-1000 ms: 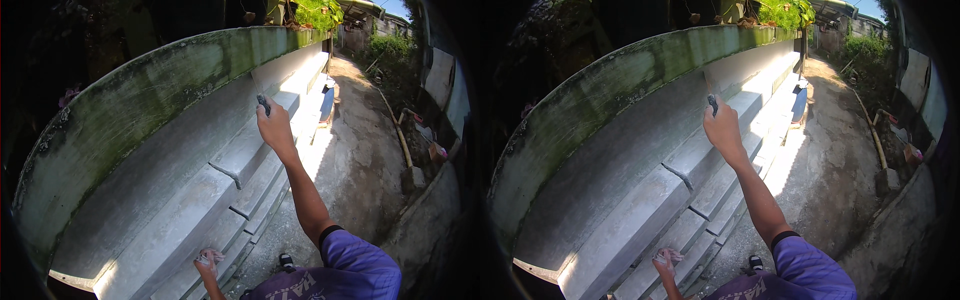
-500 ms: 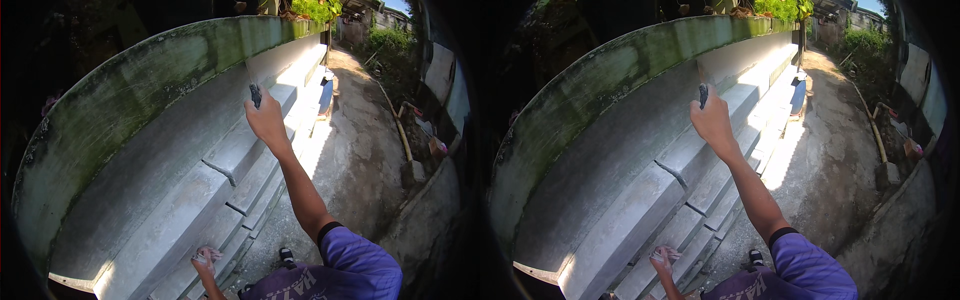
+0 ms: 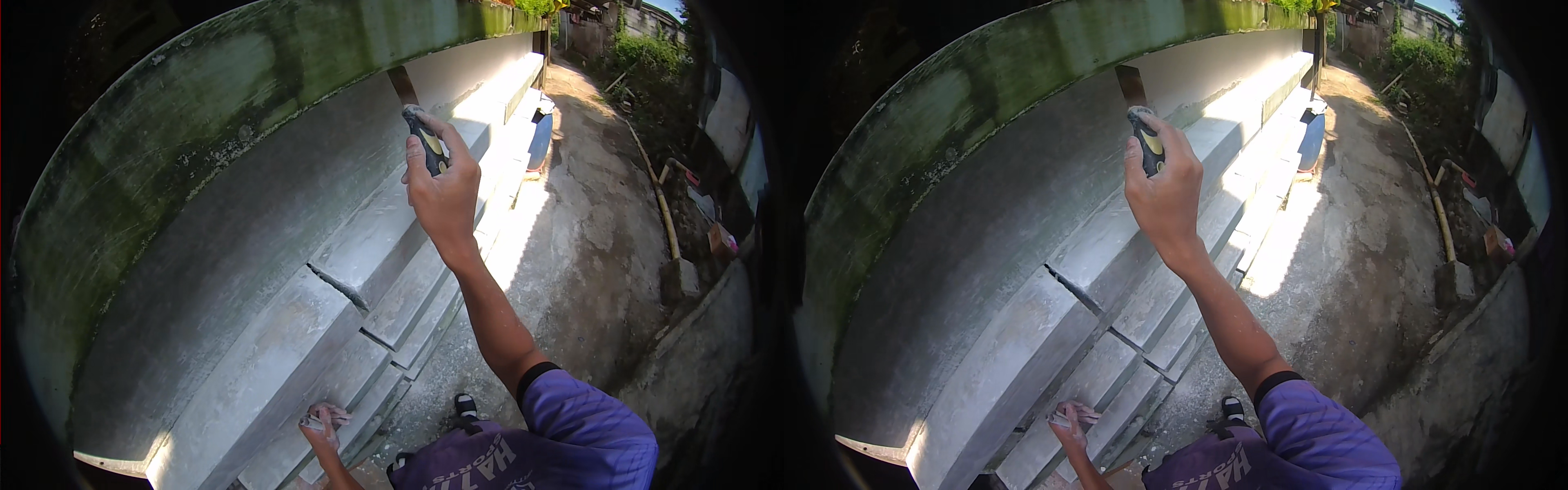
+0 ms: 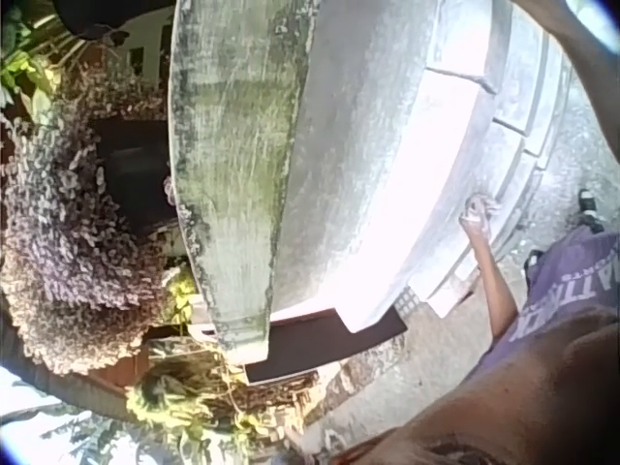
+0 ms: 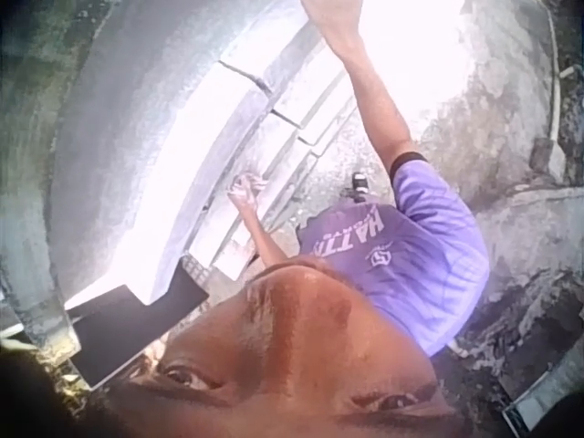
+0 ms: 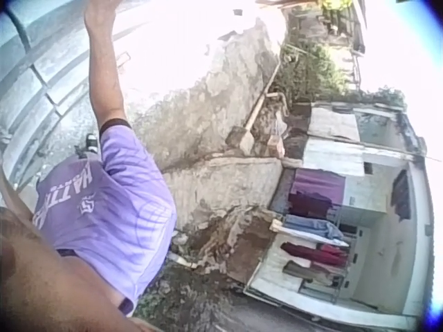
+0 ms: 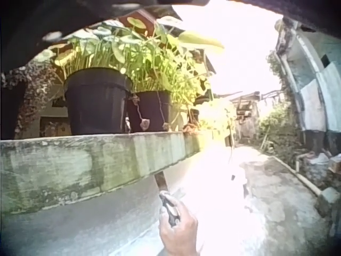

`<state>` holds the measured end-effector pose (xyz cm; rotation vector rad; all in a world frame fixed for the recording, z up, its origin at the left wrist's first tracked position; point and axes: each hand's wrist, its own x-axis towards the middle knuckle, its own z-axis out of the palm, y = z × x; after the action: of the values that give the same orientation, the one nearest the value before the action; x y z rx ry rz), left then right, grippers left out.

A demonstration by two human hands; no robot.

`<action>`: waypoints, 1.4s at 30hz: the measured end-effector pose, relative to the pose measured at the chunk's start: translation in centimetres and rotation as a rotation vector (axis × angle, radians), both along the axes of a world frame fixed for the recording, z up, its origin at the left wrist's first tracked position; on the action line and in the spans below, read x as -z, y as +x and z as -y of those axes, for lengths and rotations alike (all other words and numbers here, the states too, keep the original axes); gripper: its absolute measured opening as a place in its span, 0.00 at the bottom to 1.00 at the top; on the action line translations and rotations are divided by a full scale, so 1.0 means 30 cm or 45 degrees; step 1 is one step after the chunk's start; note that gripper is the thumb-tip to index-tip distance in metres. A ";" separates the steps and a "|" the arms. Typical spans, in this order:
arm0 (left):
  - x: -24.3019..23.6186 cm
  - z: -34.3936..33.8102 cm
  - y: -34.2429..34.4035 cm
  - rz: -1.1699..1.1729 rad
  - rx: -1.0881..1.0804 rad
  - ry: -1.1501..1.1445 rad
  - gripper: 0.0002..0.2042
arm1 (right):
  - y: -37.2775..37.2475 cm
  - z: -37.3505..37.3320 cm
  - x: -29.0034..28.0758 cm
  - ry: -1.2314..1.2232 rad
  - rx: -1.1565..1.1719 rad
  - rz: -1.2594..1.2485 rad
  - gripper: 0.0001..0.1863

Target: The person applies and smooths wall putty onto a wall using a putty knife.

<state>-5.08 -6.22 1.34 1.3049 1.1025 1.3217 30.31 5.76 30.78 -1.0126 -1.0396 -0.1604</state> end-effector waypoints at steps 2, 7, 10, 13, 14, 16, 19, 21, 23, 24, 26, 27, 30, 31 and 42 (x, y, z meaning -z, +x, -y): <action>0.005 0.006 0.002 -0.008 -0.032 -0.020 0.16 | -0.026 0.039 0.023 -0.055 -0.151 -0.104 0.16; 0.032 0.001 -0.003 -0.007 -0.058 -0.027 0.16 | -0.026 0.021 0.029 0.011 -0.425 -0.268 0.19; 0.028 0.003 0.002 -0.037 -0.088 -0.019 0.17 | -0.025 0.020 0.016 -0.004 -0.441 -0.241 0.21; 0.028 -0.004 -0.003 -0.052 -0.125 -0.015 0.17 | -0.039 -0.007 0.045 0.033 -0.368 -0.145 0.21; 0.023 -0.006 -0.007 -0.065 -0.118 0.002 0.17 | -0.035 -0.031 0.054 0.038 -0.292 -0.103 0.21; 0.024 0.005 0.002 -0.075 -0.096 0.007 0.18 | -0.010 -0.040 0.041 0.030 -0.204 -0.058 0.20; 0.031 -0.007 -0.001 -0.059 -0.125 -0.010 0.19 | -0.012 -0.053 0.010 0.067 -0.203 -0.015 0.22; 0.027 0.000 0.001 -0.082 -0.131 0.022 0.20 | -0.034 -0.022 0.038 0.099 -0.141 0.065 0.22; 0.028 -0.010 -0.008 -0.092 -0.128 0.019 0.20 | -0.029 -0.029 0.035 0.082 -0.139 0.029 0.21; 0.027 -0.002 -0.008 -0.102 -0.113 -0.003 0.20 | -0.017 -0.029 0.023 0.079 -0.133 0.029 0.21; 0.028 0.009 0.002 -0.099 -0.124 -0.012 0.20 | 0.006 -0.033 0.003 0.142 -0.080 0.114 0.21; 0.027 0.001 0.004 -0.096 -0.149 -0.011 0.20 | -0.001 -0.034 0.014 0.148 -0.083 0.113 0.21; 0.028 0.003 -0.004 -0.110 -0.100 0.011 0.20 | -0.014 -0.042 0.045 0.185 0.014 0.250 0.22; 0.028 -0.002 -0.001 -0.107 -0.098 0.014 0.20 | -0.005 -0.055 0.036 0.185 0.016 0.224 0.22; 0.016 -0.003 -0.001 -0.070 -0.100 -0.011 0.20 | -0.040 -0.055 -0.006 0.187 0.016 0.134 0.21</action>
<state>-5.11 -6.12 0.86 1.3097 1.2066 1.3440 29.10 7.42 30.94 -0.8850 -1.1006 -0.2982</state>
